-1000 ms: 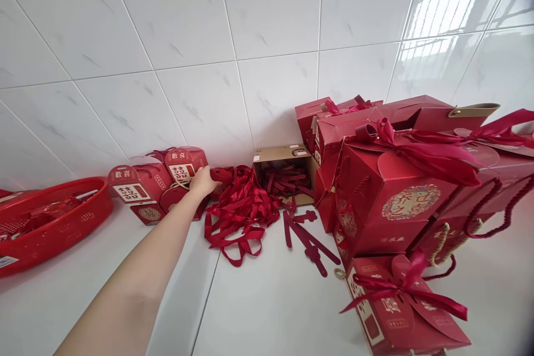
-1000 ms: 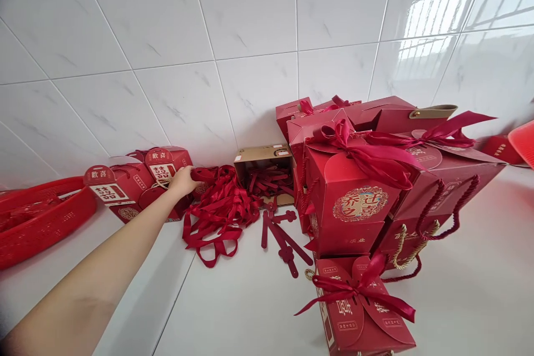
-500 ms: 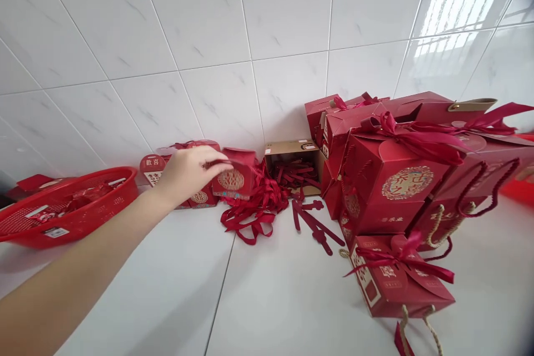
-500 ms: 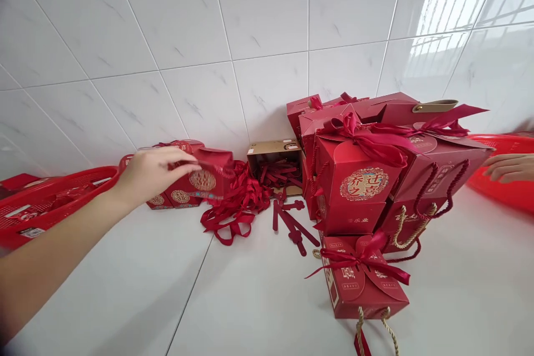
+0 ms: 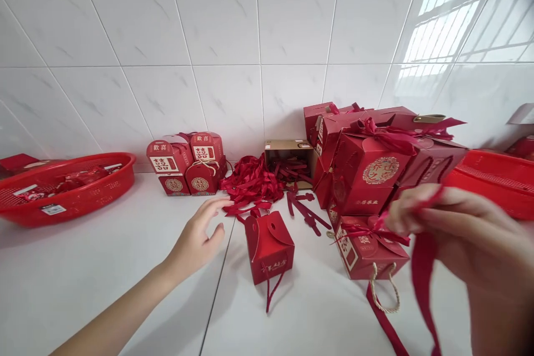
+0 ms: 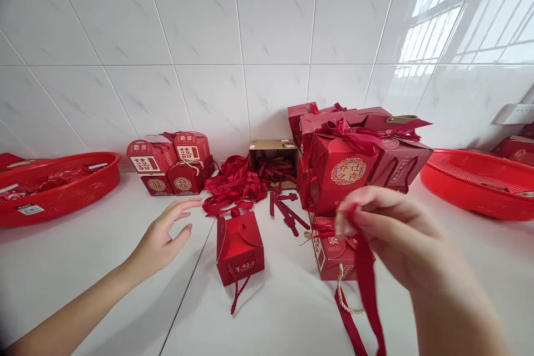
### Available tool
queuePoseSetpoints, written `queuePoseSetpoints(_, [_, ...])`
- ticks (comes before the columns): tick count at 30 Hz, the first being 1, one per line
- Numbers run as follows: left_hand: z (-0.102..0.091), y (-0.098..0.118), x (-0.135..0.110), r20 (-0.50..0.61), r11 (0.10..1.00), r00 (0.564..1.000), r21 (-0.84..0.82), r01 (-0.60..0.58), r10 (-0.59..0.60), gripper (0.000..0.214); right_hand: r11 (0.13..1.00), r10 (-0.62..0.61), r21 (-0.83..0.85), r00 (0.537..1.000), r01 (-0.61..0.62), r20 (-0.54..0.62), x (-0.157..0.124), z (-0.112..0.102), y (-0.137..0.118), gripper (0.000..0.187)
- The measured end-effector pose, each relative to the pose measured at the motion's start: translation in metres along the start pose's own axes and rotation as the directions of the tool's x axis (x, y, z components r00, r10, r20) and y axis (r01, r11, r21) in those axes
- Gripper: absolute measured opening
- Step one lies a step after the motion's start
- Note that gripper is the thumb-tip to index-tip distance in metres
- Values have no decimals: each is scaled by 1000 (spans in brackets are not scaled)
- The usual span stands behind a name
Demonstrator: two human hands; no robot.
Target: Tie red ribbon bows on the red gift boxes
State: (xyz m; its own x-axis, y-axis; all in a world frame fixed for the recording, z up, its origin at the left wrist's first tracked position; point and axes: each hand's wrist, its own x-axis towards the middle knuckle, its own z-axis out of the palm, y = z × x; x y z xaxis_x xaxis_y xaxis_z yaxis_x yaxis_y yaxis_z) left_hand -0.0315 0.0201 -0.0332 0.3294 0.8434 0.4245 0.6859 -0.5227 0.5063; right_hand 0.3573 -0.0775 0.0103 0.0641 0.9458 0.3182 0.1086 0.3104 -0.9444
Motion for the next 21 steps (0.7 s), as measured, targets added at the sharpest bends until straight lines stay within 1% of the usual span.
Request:
queuePoseSetpoints(1, [-1, 8, 2, 0, 1000, 1000, -19, 14, -14, 32, 996, 69, 60, 997, -71, 47, 6, 13, 1, 27])
queuePoseSetpoints(2, [0, 16, 4, 53, 999, 998, -23, 22, -21, 29, 987, 137, 72, 985, -145, 102, 11, 26, 3, 29])
queuePoseSetpoints(3, [1, 24, 6, 137, 1000, 990, -7, 24, -23, 29, 978, 189, 55, 964, -202, 185, 15, 38, 6, 31])
queuePoseSetpoints(5, [9, 37, 9, 302, 998, 953, 64, -4, -16, 37, 972, 232, -41, 923, -231, 306, 21, 59, 15, 32])
queuePoseSetpoints(6, [14, 42, 9, 350, 995, 937, 94, -25, -9, 42, 968, 249, -100, 906, -229, 343, 23, 67, 20, 32])
queuePoseSetpoints(8, [24, 47, 8, 403, 992, 915, 105, -68, 20, 48, 952, 292, -204, 884, -230, 365, 26, 79, 27, 33])
queuePoseSetpoints(11, [33, 53, 2, 474, 994, 877, 38, -102, 72, 45, 929, 348, -262, 859, -262, 375, 28, 89, 34, 34])
queuePoseSetpoints(13, [33, 57, -3, 518, 991, 847, -7, -136, 120, 42, 927, 360, -257, 845, -274, 396, 27, 90, 37, 33])
queuePoseSetpoints(15, [31, 64, -8, 537, 985, 827, -49, -166, 166, 43, 923, 372, -259, 832, -284, 412, 25, 90, 40, 31])
queuePoseSetpoints(18, [31, 72, -10, 529, 983, 828, -97, -156, 184, 47, 914, 391, -285, 811, -288, 435, 19, 90, 42, 27])
queuePoseSetpoints(21, [35, 75, -8, 511, 983, 841, -120, -136, 179, 45, 911, 381, -332, 808, -245, 450, 14, 92, 41, 25])
